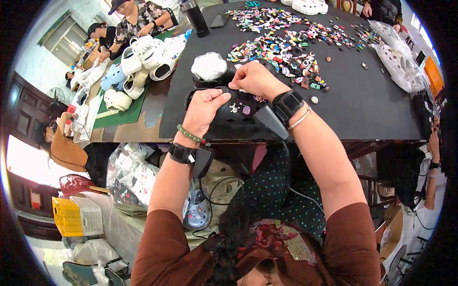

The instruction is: Attaching decorative charms to the holes of clogs.

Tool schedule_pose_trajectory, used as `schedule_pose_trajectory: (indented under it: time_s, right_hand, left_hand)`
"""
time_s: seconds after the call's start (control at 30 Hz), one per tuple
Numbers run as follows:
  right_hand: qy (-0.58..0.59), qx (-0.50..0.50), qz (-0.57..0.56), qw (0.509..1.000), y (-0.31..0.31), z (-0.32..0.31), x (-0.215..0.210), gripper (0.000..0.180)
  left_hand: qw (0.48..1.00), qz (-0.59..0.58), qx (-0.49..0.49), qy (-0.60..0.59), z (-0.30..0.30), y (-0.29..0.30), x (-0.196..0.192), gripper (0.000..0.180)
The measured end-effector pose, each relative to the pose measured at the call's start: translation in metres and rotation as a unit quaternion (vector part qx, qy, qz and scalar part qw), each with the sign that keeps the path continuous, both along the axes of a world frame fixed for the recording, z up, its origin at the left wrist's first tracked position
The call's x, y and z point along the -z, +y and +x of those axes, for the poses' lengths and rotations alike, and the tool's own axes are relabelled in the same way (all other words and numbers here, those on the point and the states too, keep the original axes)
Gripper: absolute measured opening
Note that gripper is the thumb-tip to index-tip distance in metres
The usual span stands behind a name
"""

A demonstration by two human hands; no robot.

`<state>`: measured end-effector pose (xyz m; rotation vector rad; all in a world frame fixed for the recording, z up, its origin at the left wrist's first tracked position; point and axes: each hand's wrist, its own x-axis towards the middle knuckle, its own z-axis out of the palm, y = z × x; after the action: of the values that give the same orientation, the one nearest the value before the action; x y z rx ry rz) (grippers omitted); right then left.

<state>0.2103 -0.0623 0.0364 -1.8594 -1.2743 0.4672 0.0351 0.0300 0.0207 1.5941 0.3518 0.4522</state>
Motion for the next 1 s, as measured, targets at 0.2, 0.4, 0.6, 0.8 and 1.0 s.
schedule_pose_trajectory:
  time_s: [0.2,0.4,0.6,0.8,1.0]
  right_hand:
    - [0.014,-0.006,-0.027,1.0,0.003,0.004,-0.001,0.021]
    - [-0.01,-0.019,-0.088,0.996,0.011,0.011,-0.001,0.032]
    - [0.018,-0.015,0.008,1.0,0.001,0.007,0.009,0.02]
    - [0.023,-0.123,0.048,0.991,-0.017,0.009,0.012,0.026]
    - [-0.198,-0.147,0.202,0.948,-0.007,0.007,0.021,0.028]
  left_hand:
    - [1.0,0.016,-0.003,0.003,0.001,0.003,0.003,0.011]
    - [0.999,0.047,-0.014,0.018,0.005,0.009,0.009,0.014]
    - [0.999,0.03,-0.034,0.028,0.007,0.001,0.002,0.016]
    - [0.996,-0.032,-0.038,0.073,0.01,0.002,-0.001,0.023]
    - [0.986,-0.113,-0.086,0.086,0.022,-0.009,-0.017,0.028]
